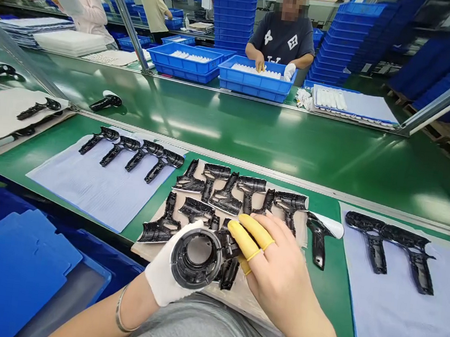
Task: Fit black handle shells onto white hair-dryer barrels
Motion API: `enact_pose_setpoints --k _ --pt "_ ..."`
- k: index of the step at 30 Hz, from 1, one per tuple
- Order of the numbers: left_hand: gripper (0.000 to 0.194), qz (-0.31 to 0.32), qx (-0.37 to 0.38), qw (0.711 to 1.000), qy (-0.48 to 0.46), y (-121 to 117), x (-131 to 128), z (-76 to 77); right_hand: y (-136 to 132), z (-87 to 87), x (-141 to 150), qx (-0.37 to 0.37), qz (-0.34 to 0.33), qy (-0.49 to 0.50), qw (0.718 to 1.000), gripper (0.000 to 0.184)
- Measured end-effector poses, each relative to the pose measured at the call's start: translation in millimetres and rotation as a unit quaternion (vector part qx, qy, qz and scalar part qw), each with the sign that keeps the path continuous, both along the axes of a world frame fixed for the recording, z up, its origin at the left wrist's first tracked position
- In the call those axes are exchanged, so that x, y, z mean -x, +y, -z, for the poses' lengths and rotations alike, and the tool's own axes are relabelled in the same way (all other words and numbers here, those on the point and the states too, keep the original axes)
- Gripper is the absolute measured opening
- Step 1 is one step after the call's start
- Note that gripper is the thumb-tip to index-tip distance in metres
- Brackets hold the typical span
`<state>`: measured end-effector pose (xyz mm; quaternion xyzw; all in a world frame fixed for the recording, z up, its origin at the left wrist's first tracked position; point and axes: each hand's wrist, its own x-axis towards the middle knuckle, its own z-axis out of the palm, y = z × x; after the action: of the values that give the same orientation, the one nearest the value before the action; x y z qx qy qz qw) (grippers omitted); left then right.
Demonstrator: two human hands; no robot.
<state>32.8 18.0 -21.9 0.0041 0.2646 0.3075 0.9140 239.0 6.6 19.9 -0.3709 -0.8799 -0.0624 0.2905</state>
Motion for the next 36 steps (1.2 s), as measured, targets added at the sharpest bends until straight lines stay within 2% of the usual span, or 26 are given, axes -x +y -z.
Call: enact_pose_setpoints --k 4,7,10,12,14,16,18,20,21,22,23,25,26,27,28,30,32,34,36 --pt "0.049 0.028 -0.012 0.999 0.02 9.1 1.0 7.3 4.0 12.3 -4.9 0.027 0.025 0.011 0.999 0.037" --pt "0.059 0.039 -0.066 0.994 0.073 18.6 2.2 20.6 21.1 28.2 -15.4 0.16 0.092 0.045 0.982 0.037" --pt "0.068 0.043 -0.161 0.972 0.164 24.4 7.0 39.8 69.8 46.3 -37.5 0.292 0.2 0.061 0.933 0.046" --pt "0.059 0.049 -0.244 0.936 0.251 24.0 11.2 50.4 120.6 56.8 -60.2 0.328 0.289 0.069 0.897 0.044" --pt "0.041 0.076 -0.33 0.876 0.344 21.4 14.5 56.8 178.1 64.4 -87.5 0.36 0.394 0.085 0.841 0.037" --pt "0.028 0.12 -0.412 0.803 0.414 18.9 16.7 60.5 232.1 69.1 -115.3 0.377 0.487 0.099 0.782 0.033" --pt "0.03 0.161 -0.479 0.734 0.454 18.3 18.1 65.4 274.5 72.2 -138.6 0.385 0.551 0.114 0.731 0.033" --pt "0.042 0.203 -0.525 0.681 0.468 19.7 19.6 75.7 302.5 76.2 -154.5 0.387 0.594 0.129 0.694 0.034" --pt "0.047 0.233 -0.554 0.643 0.475 20.9 20.4 83.2 311.4 79.0 -159.6 0.387 0.608 0.136 0.68 0.035" --pt "0.05 0.265 -0.591 0.589 0.484 22.0 21.0 91.9 317.5 82.5 -163.0 0.388 0.617 0.142 0.67 0.035" --pt "0.05 0.292 -0.638 0.513 0.494 22.9 21.5 101.1 321.3 86.5 -165.0 0.39 0.623 0.148 0.662 0.035" --pt "0.04 0.313 -0.724 0.339 0.512 23.5 21.5 118.4 324.7 95.5 -166.4 0.396 0.628 0.157 0.651 0.034" --pt "0.034 0.306 -0.751 0.273 0.518 23.3 20.8 125.1 325.2 99.9 -166.2 0.4 0.629 0.161 0.648 0.034" --pt "0.031 0.292 -0.765 0.235 0.524 22.8 19.8 130.1 325.4 103.6 -165.6 0.403 0.628 0.164 0.645 0.034" --pt "0.028 0.281 -0.771 0.218 0.528 22.3 18.3 133.2 325.6 106.5 -164.7 0.407 0.627 0.166 0.643 0.034" --pt "0.019 0.273 -0.772 0.214 0.533 21.7 14.3 135.1 326.0 109.1 -161.4 0.409 0.621 0.171 0.646 0.034" --pt "0.01 0.269 -0.775 0.211 0.532 22.3 9.6 134.2 323.8 107.2 -155.5 0.401 0.608 0.174 0.663 0.036" --pt "0.015 0.266 -0.785 0.212 0.518 23.4 5.1 132.6 313.3 102.2 -146.0 0.384 0.58 0.179 0.696 0.039" --pt "0.02 0.26 -0.798 0.211 0.501 24.2 1.7 129.1 288.1 96.0 -131.9 0.369 0.53 0.185 0.74 0.041"
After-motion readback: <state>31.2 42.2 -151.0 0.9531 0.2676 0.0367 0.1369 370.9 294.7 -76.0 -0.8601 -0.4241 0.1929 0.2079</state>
